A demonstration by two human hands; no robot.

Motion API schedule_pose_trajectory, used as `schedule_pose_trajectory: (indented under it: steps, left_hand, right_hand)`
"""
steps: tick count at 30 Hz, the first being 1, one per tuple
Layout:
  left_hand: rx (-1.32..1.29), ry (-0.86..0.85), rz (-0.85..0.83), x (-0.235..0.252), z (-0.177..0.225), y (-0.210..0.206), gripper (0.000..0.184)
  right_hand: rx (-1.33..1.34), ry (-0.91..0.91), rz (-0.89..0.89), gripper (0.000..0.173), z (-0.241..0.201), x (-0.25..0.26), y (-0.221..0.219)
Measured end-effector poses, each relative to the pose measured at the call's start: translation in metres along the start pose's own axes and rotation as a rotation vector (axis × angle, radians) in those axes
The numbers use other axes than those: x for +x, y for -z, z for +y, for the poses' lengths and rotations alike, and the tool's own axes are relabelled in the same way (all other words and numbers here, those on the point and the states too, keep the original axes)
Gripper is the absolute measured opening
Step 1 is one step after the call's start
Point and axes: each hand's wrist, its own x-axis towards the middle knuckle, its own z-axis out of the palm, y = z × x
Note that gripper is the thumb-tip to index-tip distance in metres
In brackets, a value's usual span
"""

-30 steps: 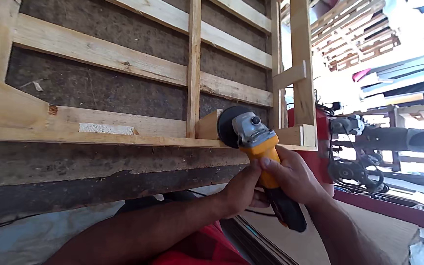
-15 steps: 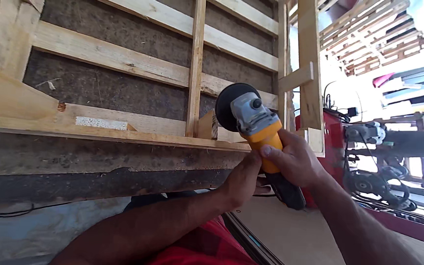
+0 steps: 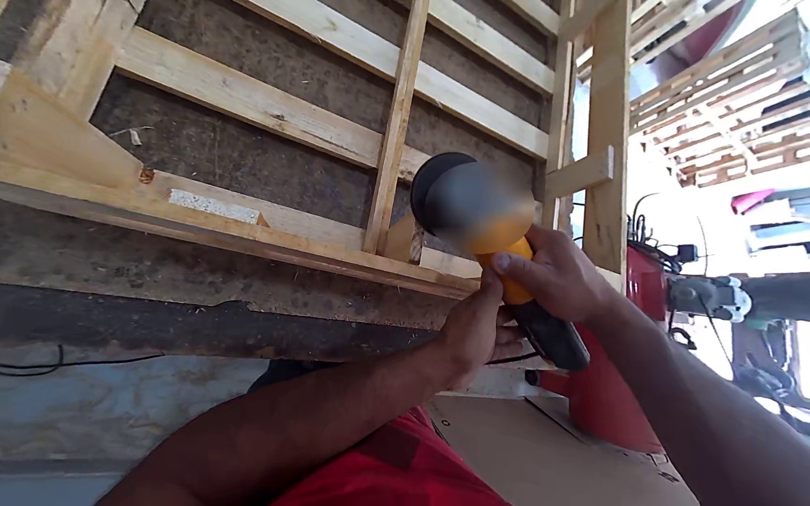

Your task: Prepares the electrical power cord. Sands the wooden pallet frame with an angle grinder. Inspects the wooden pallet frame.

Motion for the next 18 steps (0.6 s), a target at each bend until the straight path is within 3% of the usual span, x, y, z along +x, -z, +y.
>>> schedule_pose_trajectory:
  steps: [3,8,12,18]
  left_hand:
    - [-0.075,-0.015,-0.029,-0.007,-0.01,-0.003,0.079]
    - [-0.061,-0.001,0.016,0.006,-0.008,-0.01,0.087]
    - [-0.132,-0.126,0.069,0.013,-0.03,-0.023,0.083]
    - [-0.179,-0.227,0.152,0.038,-0.034,-0.041,0.091]
  right_hand:
    - [-0.013,0.033,-0.085,0.045,-0.002,-0.003,0.003]
    - [-0.078,0.054,-0.049,0.045,0.003,0.004,0.008]
    - [-0.122,0.097,-0.213,0.049,0.007,0.009,0.021]
    - [-0.233,0.194,-0.193,0.052,0.014,0.021,0.034]
